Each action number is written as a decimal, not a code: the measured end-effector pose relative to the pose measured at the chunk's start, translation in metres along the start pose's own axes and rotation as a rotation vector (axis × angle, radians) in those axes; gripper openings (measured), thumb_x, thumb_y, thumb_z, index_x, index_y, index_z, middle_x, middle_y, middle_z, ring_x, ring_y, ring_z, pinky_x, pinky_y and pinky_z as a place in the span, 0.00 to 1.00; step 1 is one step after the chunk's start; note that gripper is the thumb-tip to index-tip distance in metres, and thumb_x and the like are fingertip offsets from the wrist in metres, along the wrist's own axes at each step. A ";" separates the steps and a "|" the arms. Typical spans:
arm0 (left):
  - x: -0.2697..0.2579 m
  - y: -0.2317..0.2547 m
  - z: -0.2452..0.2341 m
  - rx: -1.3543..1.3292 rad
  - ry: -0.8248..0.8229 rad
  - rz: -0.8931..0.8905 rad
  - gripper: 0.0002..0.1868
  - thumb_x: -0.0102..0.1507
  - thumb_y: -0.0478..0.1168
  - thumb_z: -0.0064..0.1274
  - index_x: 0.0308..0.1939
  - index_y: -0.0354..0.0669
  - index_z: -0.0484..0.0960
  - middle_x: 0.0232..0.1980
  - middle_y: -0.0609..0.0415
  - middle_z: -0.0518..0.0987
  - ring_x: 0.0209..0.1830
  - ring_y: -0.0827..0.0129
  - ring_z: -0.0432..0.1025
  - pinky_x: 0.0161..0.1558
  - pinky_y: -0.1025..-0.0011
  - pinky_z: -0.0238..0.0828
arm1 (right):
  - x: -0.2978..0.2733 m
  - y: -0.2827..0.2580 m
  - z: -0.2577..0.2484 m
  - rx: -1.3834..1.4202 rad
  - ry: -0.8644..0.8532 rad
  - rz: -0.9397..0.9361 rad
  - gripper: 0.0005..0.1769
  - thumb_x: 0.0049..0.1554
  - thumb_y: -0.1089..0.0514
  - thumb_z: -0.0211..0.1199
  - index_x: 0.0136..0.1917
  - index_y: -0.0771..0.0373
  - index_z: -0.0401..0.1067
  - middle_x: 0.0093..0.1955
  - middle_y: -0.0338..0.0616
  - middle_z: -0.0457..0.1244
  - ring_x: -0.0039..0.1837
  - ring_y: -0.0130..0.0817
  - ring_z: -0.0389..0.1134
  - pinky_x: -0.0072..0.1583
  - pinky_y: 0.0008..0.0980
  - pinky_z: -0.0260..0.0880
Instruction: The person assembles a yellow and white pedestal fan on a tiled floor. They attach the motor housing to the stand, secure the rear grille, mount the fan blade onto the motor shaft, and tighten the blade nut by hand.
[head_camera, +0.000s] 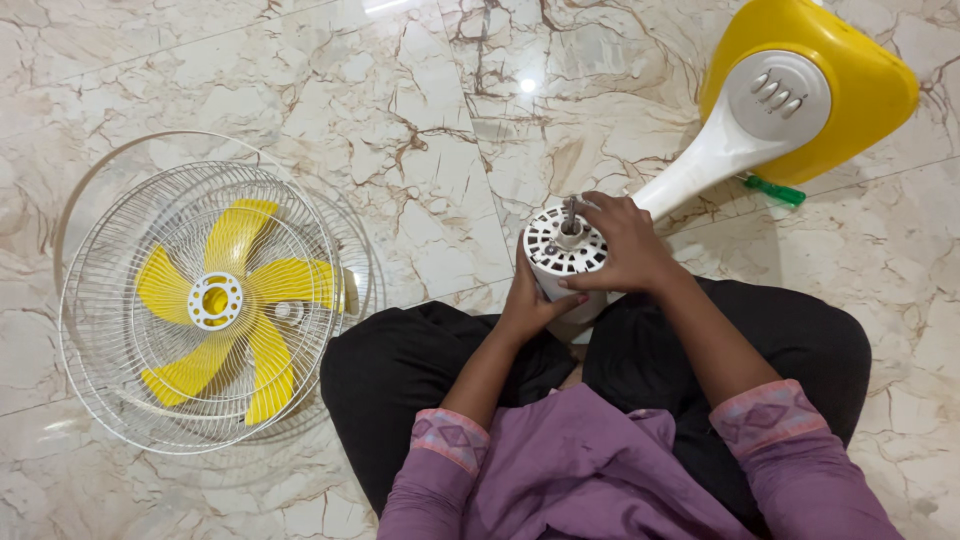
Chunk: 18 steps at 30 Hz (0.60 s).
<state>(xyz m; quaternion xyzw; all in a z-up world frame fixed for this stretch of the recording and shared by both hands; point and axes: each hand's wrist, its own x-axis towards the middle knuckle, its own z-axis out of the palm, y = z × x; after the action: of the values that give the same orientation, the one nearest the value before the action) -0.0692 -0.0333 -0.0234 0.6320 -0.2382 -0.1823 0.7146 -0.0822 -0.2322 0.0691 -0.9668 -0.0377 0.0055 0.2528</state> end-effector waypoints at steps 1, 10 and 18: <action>0.000 0.001 0.001 0.025 0.003 0.001 0.72 0.50 0.39 0.75 0.81 0.38 0.33 0.75 0.39 0.64 0.75 0.54 0.63 0.72 0.59 0.63 | -0.002 0.000 0.000 -0.007 0.017 -0.025 0.58 0.31 0.29 0.77 0.69 0.57 0.69 0.77 0.57 0.54 0.75 0.59 0.54 0.70 0.60 0.54; -0.002 0.006 0.013 0.075 0.031 -0.080 0.71 0.45 0.42 0.73 0.79 0.33 0.37 0.68 0.40 0.73 0.67 0.56 0.73 0.67 0.64 0.71 | -0.020 0.005 -0.001 0.054 0.020 -0.074 0.52 0.32 0.33 0.78 0.68 0.52 0.74 0.78 0.57 0.52 0.76 0.60 0.51 0.71 0.61 0.50; 0.023 -0.007 -0.012 0.355 0.013 0.113 0.71 0.41 0.46 0.77 0.77 0.31 0.46 0.72 0.34 0.63 0.73 0.45 0.64 0.72 0.58 0.63 | -0.022 0.002 0.027 0.199 0.218 -0.062 0.41 0.36 0.38 0.79 0.60 0.55 0.75 0.84 0.44 0.52 0.72 0.49 0.52 0.75 0.49 0.52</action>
<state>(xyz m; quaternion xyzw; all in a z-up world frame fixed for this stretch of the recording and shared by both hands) -0.0429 -0.0375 -0.0292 0.7350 -0.2969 -0.0929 0.6025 -0.1048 -0.2226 0.0444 -0.9303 -0.0393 -0.1034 0.3498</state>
